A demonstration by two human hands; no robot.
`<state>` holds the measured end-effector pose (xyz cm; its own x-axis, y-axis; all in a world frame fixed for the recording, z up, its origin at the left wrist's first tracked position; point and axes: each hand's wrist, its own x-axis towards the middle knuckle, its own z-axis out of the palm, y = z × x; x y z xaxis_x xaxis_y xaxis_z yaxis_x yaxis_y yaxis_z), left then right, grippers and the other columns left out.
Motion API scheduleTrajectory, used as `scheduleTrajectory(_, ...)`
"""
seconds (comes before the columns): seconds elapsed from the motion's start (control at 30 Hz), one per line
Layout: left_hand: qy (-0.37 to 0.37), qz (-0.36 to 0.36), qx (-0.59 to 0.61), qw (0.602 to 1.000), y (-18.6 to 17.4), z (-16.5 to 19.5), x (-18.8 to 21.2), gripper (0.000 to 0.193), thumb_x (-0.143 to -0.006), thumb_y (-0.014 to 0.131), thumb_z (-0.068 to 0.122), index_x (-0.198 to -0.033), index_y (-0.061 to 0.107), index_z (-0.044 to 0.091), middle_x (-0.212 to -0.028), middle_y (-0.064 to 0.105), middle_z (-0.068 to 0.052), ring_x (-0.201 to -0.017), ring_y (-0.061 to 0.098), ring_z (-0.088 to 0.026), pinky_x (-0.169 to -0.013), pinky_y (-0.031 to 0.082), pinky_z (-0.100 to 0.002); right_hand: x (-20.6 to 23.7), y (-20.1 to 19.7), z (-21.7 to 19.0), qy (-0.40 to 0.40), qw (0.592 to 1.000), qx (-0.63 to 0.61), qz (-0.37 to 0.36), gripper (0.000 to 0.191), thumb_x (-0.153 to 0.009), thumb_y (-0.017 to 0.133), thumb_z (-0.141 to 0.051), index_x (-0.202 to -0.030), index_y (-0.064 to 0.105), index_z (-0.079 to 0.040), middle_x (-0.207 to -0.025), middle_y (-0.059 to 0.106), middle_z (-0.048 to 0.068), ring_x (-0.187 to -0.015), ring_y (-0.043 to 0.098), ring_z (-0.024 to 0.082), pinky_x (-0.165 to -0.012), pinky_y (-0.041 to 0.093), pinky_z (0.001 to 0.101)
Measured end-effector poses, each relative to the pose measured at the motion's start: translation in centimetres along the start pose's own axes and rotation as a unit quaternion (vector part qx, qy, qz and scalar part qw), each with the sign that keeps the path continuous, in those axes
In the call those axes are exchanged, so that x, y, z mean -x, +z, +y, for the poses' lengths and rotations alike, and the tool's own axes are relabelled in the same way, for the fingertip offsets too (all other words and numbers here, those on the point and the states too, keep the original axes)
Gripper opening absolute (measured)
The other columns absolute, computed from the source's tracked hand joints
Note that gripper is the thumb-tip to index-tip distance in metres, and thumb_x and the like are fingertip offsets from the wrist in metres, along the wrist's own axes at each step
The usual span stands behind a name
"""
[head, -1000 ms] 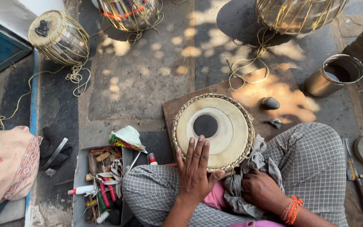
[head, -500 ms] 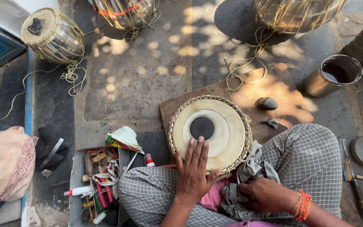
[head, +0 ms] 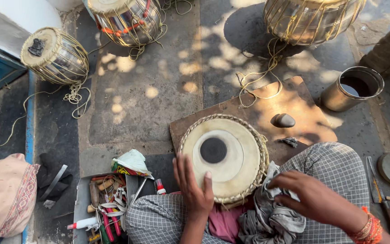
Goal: The person sits on the ground with a tabla drum on their lap and works a dark paste onto the center of the drum head, pressing and smoothing it with their fingers. They dip into a metal cup of water, rub the paste layer with a small stone, wipe with a cloth, and at one point pick up another drum from the ground before continuing to shape the paste.
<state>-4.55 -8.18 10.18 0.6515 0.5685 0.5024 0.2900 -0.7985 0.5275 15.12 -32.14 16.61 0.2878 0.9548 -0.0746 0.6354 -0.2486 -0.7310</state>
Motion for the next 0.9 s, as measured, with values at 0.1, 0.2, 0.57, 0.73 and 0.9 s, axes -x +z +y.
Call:
scheduleTrajectory(0.1, -0.082, -0.027, 0.006, 0.996, 3.2, -1.9, -5.4, 0.074, -0.103, 0.057, 0.038, -0.159, 0.030, -0.003, -0.163, 0.034, -0.026, -0.152, 0.031, -0.044, -0.127, 0.025, -0.052, -3.4, -1.3, -0.4, 0.147, 0.985, -0.039, 0.084, 0.066, -0.081, 0.080, -0.032, -0.142, 0.060, -0.018, -0.118, 0.072, 0.008, -0.104, 0.072, 0.025, -0.089, 0.057, 0.0381)
scheduleTrajectory(0.2, -0.075, -0.069, 0.000, 0.995, 7.0, -2.8, -11.1, 0.072, -0.099, 0.061, 0.032, -0.159, 0.034, 0.002, -0.162, 0.039, -0.020, -0.152, 0.031, -0.043, -0.125, 0.026, -0.051, -9.0, -2.5, -1.1, 0.004, 0.969, -0.082, 0.231, 0.070, -0.088, 0.067, -0.040, -0.150, 0.046, -0.014, -0.149, 0.056, 0.012, -0.132, 0.054, 0.035, -0.106, 0.043, 0.0478)
scheduleTrajectory(0.57, -0.174, 0.013, 0.072, 0.982, 3.5, 0.0, -3.3, 0.077, -0.103, 0.055, 0.034, -0.162, 0.020, -0.002, -0.166, 0.024, -0.031, -0.154, 0.027, -0.045, -0.125, 0.023, -0.050, 2.9, -4.5, -0.8, -0.206, 0.691, -0.689, 0.068, 0.060, -0.104, 0.054, -0.040, -0.147, 0.056, 0.001, -0.126, 0.072, 0.018, -0.127, 0.064, 0.031, -0.110, 0.044, 0.0496)
scheduleTrajectory(0.73, -0.110, 0.005, 0.067, 0.992, 3.3, -1.7, -2.2, 0.097, -0.094, 0.063, 0.050, -0.160, 0.017, -0.003, -0.165, 0.019, -0.034, -0.153, 0.021, -0.049, -0.121, 0.023, -0.054, -7.8, -2.3, 6.5, 0.115, 0.925, -0.302, 0.201, 0.066, -0.097, 0.047, -0.045, -0.151, 0.049, -0.008, -0.149, 0.059, 0.011, -0.137, 0.055, 0.026, -0.113, 0.042, 0.0391)
scheduleTrajectory(0.9, 0.032, -0.130, 0.119, 0.984, 1.0, -1.9, -1.5, 0.132, -0.069, 0.079, 0.065, -0.158, 0.011, -0.003, -0.160, 0.003, -0.041, -0.148, 0.012, -0.056, -0.113, 0.025, -0.059, -10.2, 8.1, 13.8, 0.093, 0.878, -0.394, 0.257, 0.062, -0.106, 0.038, -0.043, -0.153, 0.041, -0.003, -0.159, 0.044, 0.013, -0.148, 0.038, 0.022, -0.119, 0.028, 0.0382)
